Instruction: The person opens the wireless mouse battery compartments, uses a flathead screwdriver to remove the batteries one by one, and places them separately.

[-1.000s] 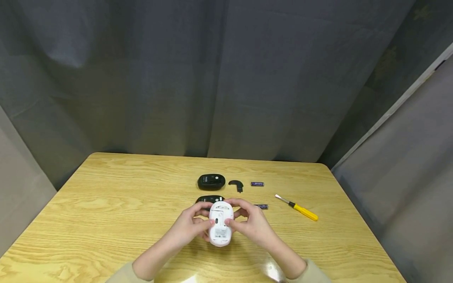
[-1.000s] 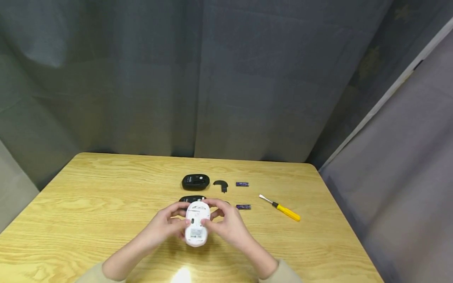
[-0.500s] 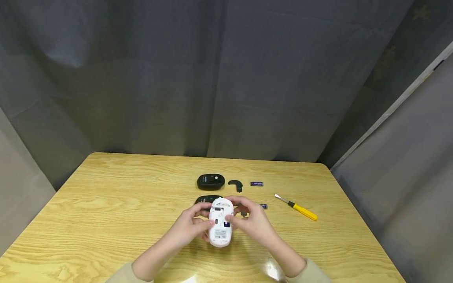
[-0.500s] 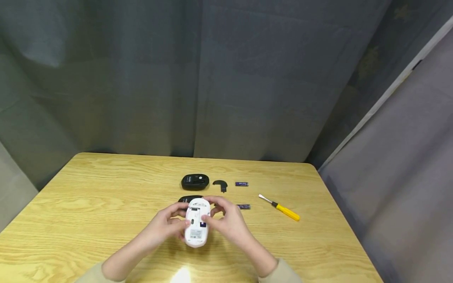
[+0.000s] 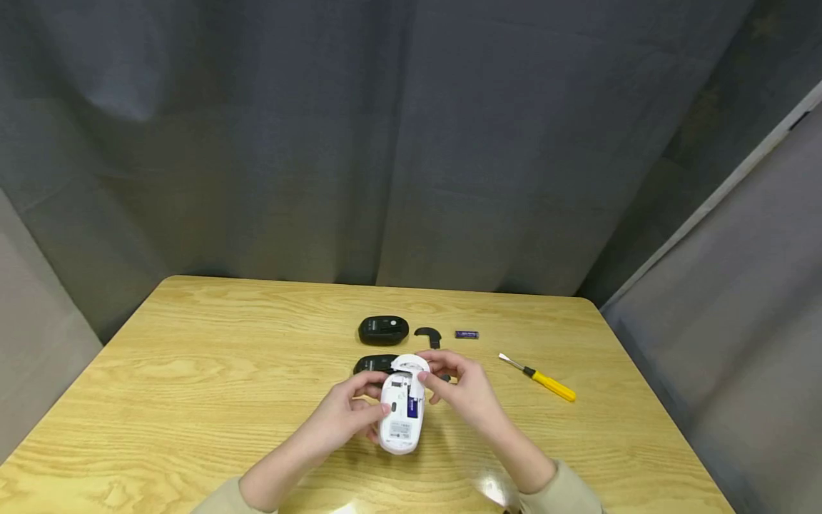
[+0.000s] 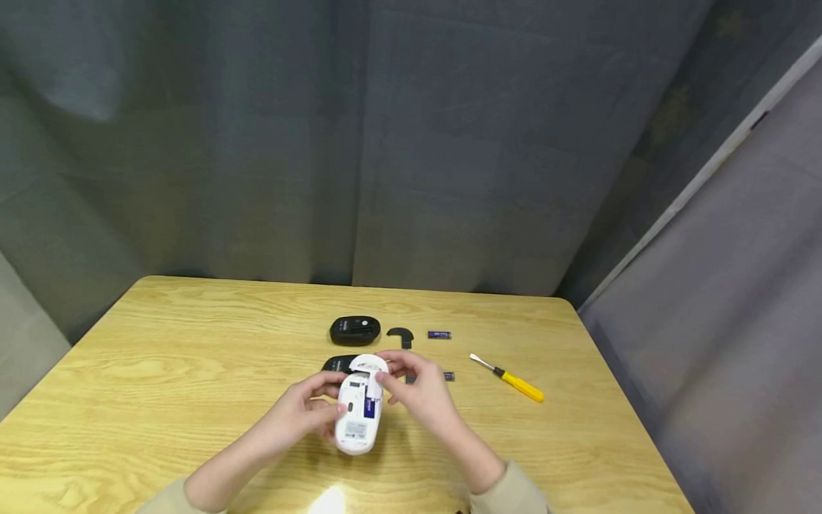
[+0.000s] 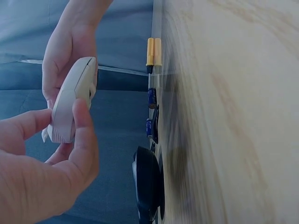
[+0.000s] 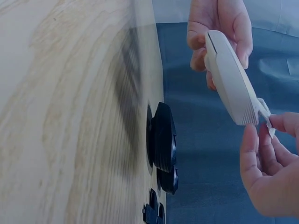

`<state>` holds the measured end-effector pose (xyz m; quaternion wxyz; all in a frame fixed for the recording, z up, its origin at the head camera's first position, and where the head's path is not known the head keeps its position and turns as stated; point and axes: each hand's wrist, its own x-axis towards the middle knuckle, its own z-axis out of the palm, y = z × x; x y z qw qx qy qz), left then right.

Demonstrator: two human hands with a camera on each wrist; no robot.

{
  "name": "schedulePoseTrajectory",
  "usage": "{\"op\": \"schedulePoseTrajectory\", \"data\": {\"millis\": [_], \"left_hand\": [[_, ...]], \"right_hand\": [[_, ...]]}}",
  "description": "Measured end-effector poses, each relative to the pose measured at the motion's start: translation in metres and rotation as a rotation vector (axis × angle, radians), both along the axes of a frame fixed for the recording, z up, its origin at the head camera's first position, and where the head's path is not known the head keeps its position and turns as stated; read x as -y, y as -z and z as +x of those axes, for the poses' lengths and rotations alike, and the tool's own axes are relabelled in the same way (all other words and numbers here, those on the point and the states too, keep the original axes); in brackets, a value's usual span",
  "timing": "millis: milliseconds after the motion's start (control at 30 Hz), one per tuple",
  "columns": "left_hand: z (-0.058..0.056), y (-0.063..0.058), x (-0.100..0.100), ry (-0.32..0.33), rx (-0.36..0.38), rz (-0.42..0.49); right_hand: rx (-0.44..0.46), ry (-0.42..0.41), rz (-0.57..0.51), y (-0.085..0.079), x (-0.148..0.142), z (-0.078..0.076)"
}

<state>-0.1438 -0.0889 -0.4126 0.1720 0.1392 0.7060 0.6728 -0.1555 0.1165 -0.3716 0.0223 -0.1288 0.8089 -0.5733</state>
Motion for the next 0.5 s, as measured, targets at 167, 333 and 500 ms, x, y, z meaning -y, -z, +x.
{"op": "schedulePoseTrajectory", "data": {"millis": [167, 333, 500], "left_hand": [[0.0, 0.001, 0.001, 0.002, 0.002, -0.001], [0.0, 0.002, 0.005, -0.001, 0.004, -0.007], [0.0, 0.001, 0.009, -0.013, 0.005, -0.007]], "right_hand": [[0.019, -0.008, -0.048, 0.006, -0.004, -0.007], [0.079, -0.002, -0.135, 0.012, -0.009, -0.012], [0.111, 0.002, -0.196, 0.018, -0.016, -0.017]]}}
